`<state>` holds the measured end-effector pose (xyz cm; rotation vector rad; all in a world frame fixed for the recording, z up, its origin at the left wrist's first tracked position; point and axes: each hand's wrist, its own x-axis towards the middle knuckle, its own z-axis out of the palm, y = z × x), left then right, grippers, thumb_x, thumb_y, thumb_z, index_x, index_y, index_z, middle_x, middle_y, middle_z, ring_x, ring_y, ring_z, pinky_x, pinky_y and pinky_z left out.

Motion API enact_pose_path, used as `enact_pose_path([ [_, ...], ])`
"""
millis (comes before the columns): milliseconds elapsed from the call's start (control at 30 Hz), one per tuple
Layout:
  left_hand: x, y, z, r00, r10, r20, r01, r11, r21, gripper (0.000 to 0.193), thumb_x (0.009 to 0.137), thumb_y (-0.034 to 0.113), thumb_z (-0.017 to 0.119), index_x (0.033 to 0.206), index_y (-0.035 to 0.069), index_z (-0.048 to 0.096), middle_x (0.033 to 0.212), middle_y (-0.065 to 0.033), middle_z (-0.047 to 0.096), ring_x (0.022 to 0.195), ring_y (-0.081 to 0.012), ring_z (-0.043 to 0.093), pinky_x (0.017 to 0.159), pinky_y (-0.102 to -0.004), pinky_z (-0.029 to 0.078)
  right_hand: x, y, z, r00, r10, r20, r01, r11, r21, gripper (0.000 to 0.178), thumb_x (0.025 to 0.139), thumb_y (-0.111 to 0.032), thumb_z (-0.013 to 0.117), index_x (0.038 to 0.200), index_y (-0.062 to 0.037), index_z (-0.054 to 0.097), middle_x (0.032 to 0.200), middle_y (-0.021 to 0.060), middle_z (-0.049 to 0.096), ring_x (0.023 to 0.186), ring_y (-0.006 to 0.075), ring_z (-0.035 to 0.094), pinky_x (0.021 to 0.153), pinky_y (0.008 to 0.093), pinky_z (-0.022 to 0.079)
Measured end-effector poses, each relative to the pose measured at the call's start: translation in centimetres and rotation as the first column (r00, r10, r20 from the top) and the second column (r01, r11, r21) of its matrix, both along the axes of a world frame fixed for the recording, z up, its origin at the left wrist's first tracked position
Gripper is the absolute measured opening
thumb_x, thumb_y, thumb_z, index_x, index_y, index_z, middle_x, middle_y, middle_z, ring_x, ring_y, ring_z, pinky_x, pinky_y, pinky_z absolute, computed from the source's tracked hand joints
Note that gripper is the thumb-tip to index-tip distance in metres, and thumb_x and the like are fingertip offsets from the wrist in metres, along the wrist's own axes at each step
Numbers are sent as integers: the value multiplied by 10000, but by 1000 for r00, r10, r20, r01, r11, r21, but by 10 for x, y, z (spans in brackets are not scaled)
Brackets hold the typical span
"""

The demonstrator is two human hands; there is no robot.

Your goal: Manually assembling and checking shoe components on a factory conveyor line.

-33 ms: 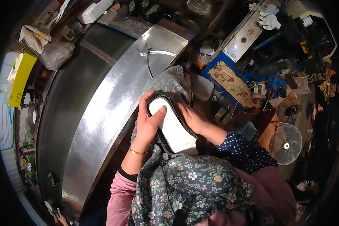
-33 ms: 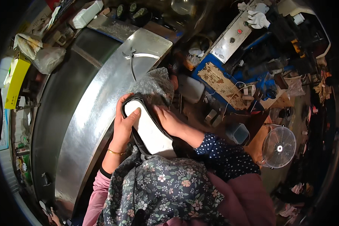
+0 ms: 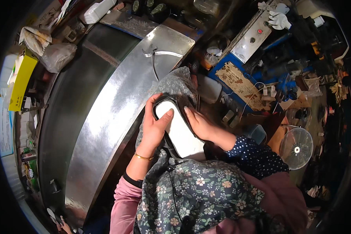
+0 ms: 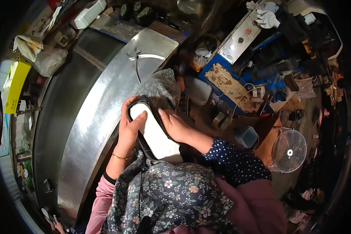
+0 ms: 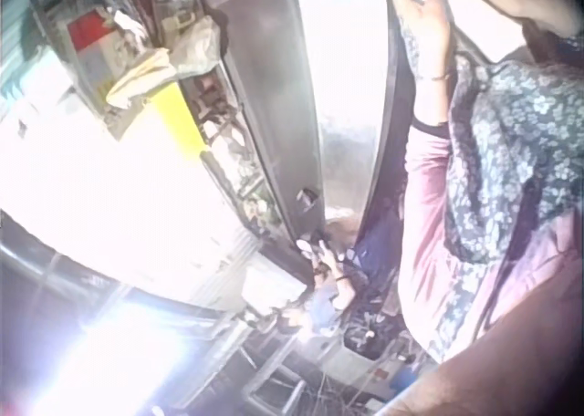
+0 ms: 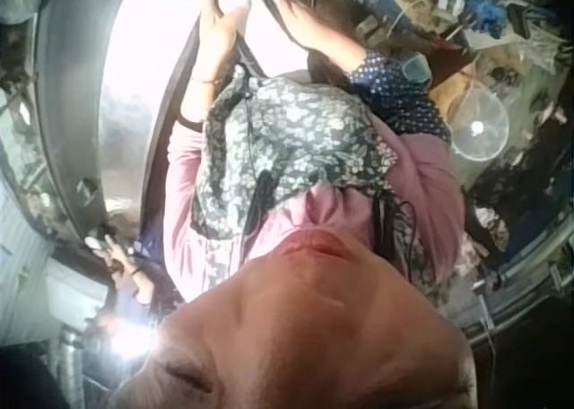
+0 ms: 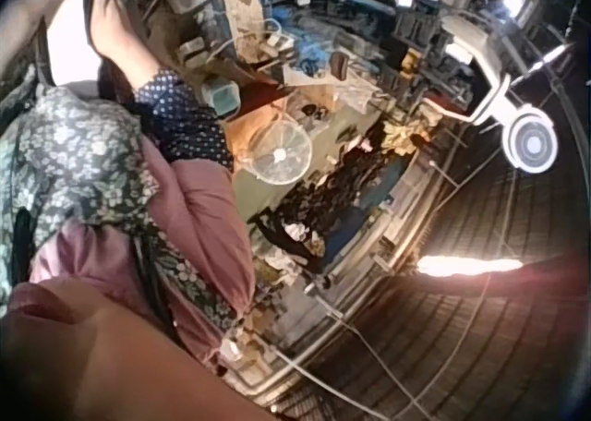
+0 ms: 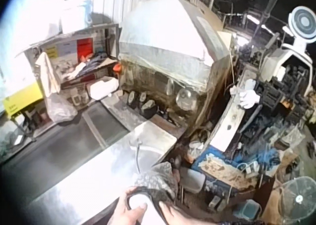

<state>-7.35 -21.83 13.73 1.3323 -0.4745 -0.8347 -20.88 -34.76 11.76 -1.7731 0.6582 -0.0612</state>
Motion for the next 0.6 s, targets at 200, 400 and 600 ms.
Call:
enact_pose_path([
  [200,5,-10,-9,998,41,57,-45,996,72,504,925,44,660,1376,64,436,1168,-57,596,1047,-143,556,934,-270,455,18,14,20,988,117,-98,-150,638,-756,445,1021,-305,487,1148,106,598,834,237,691,791,385,692,724,434,570],
  [400,10,-14,-13,999,-11,51,10,1000,22,509,927,57,666,1381,64,437,1176,-68,596,1031,-155,575,924,-286,476,-6,-18,2,979,160,123,-142,980,-142,548,1036,-335,480,1421,53,439,1326,321,554,1256,399,560,1024,429,466],
  [600,5,-12,23,987,-54,-154,49,998,-34,492,950,109,609,1406,18,447,1283,-97,589,1097,-195,599,958,-316,491,-37,11,12,975,146,168,-128,985,-116,607,1051,-288,464,1526,21,246,1471,310,424,1367,423,436,1128,434,350],
])
